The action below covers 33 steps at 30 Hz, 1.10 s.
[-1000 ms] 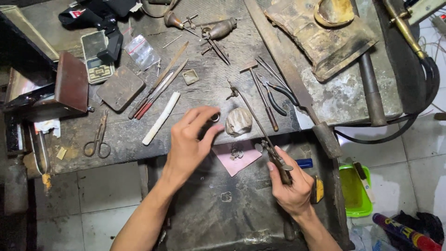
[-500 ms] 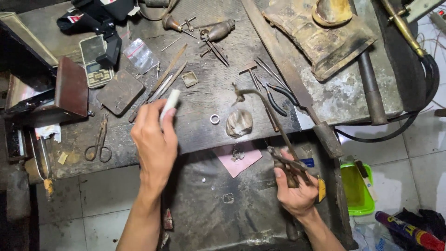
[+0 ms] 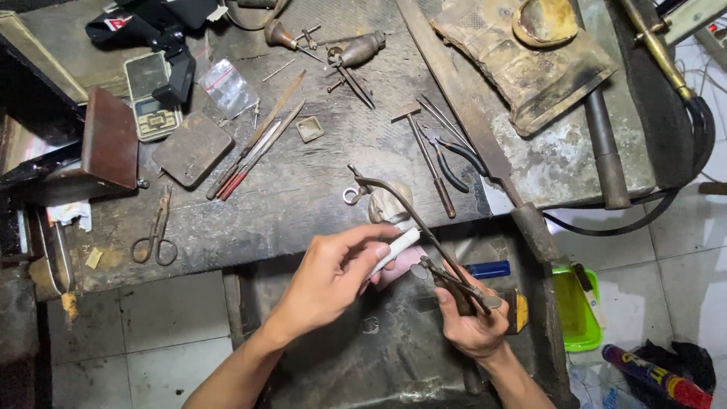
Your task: Using a jeweler's saw to cut a small metal component held in a wooden hand vise on a workbench.
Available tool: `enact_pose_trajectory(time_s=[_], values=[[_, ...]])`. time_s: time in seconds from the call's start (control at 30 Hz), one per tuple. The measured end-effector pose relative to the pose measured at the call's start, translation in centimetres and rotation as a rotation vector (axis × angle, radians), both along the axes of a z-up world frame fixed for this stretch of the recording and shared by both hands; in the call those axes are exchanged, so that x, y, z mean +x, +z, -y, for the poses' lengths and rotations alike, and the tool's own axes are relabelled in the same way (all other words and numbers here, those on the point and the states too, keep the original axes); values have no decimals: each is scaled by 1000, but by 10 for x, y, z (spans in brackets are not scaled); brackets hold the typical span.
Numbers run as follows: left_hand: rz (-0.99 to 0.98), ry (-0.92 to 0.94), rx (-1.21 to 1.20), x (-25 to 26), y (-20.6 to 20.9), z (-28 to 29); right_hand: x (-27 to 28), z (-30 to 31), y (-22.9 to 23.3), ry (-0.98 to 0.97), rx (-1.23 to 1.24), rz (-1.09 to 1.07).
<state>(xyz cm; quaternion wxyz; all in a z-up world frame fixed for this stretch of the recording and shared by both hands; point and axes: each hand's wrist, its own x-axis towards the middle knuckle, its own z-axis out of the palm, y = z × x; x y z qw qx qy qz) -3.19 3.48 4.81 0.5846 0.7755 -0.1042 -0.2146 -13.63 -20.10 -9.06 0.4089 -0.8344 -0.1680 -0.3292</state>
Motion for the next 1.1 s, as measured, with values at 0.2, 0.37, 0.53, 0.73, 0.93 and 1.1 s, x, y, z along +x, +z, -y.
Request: enact_pose_trajectory(time_s=[0.2,0.37,0.53,0.73,0.93,1.1], values=[[-203,68,-163,4,-4,-3,2,-3,5,28,18,-9],[-252,129,-281,12,-6,-9,1,-4,8,6,16,-101],[-285,205,-327,13,-7,-11,7,-10,25,2,61,-163],[-255,-6,-206,1,-12,4,2,-1,12,-25,-68,12],[-273,4,-223,5,-11,2,1,-1,17,-92,-98,-60],[-209,124,-417,13,-17,-14,9,-2,21,20,-62,27]])
